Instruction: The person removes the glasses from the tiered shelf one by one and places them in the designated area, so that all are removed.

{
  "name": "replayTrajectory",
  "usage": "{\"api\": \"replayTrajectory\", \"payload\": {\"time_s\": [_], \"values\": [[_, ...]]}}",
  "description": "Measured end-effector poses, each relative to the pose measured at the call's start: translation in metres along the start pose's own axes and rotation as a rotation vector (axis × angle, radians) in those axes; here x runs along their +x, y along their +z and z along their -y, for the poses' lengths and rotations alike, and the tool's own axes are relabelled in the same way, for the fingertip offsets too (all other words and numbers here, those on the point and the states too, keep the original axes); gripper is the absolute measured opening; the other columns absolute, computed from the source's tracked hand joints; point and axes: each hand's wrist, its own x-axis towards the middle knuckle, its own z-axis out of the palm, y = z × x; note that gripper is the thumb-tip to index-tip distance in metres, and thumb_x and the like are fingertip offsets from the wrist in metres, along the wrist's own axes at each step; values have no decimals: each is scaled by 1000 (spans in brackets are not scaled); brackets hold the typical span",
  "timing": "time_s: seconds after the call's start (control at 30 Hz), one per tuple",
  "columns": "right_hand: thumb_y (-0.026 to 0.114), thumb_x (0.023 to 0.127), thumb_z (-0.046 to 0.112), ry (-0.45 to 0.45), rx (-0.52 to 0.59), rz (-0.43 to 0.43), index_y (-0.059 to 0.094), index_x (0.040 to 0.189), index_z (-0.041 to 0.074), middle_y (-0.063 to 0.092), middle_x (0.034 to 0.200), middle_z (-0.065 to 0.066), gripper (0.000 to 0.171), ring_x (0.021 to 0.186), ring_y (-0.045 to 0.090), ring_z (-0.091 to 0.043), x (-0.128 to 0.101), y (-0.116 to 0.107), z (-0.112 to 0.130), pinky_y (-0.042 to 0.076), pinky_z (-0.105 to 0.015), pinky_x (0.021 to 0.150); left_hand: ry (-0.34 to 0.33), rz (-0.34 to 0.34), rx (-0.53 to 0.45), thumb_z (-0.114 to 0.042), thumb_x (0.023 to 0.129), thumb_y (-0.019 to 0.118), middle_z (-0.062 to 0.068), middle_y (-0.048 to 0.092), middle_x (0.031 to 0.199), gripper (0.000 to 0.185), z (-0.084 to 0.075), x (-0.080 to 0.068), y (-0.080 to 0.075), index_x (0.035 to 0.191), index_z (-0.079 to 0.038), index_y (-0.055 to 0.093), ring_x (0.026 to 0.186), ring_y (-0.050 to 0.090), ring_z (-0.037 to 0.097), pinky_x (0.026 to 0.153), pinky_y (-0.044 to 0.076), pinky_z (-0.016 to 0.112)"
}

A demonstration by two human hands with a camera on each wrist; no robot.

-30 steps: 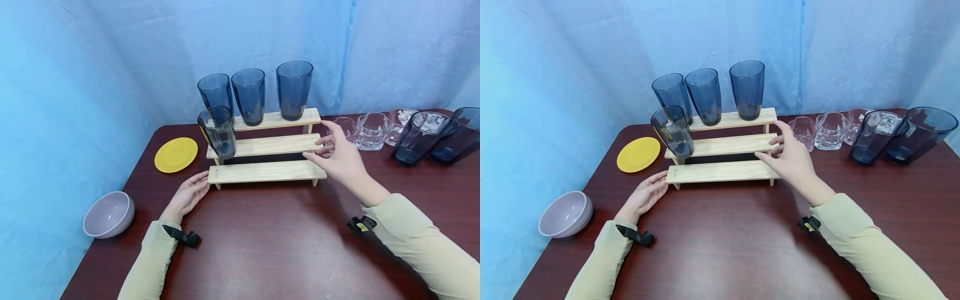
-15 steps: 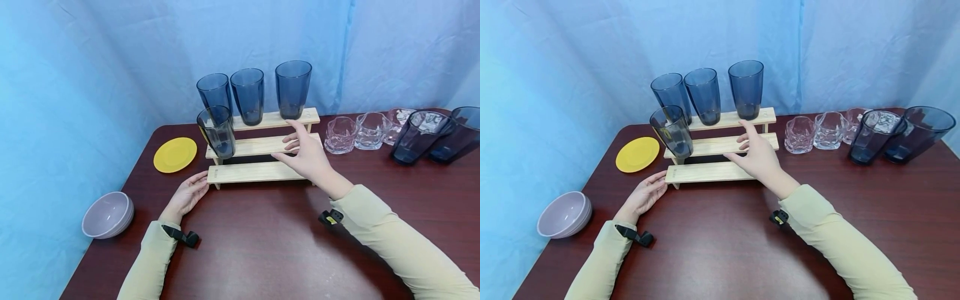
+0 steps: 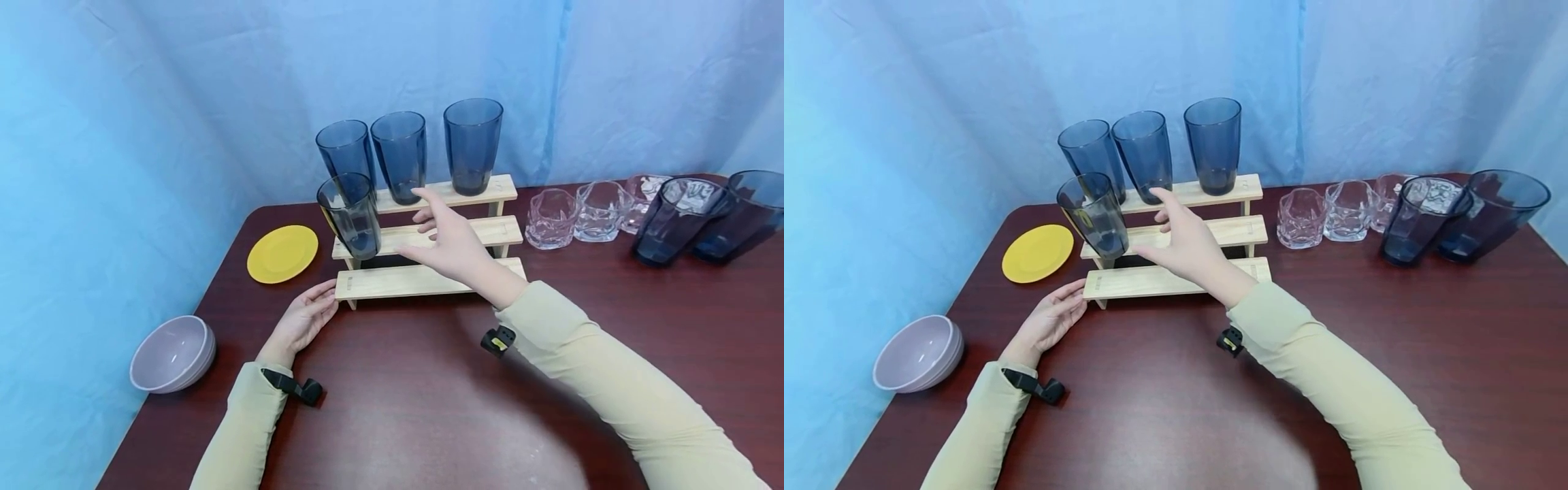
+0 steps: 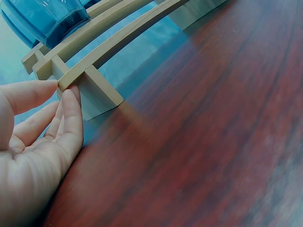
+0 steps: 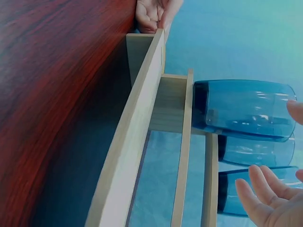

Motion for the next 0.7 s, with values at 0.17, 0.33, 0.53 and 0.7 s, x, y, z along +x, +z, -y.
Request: {"api": "replayTrajectory", "payload": {"time_s": [0.17,0.33,0.53,0.7], "values": [[76,79,28,15,67,46,24,149,15,53,127,-13,88,114,54,-27,12,7,5,45,-45,98,6,1,8,8,98,36,-3,58,107,53,1,1,0,148,5,18,94,59,4,82,49,15],[77,78,30,39,130,67,22,149,19,49,133,-13,90,120,50,-27,22,15,6,43,-45,101,1,12,20,7,98,35,-3,57,109,53,3,2,-1,148,4,18,96,59,3,83,49,14],[77,78,32,14,114,71,21,150,20,47,136,-11,92,123,46,-24,31,25,11,43,-42,101,-1,16,28,7,98,37,-3,57,110,53,3,-1,-1,148,4,19,97,58,3,86,49,15],[77,77,36,-12,90,68,20,150,21,45,139,-9,94,124,46,-21,38,32,16,44,-41,99,16,18,26,8,98,36,-4,58,110,53,1,0,0,148,5,19,95,59,3,84,49,15]]}}
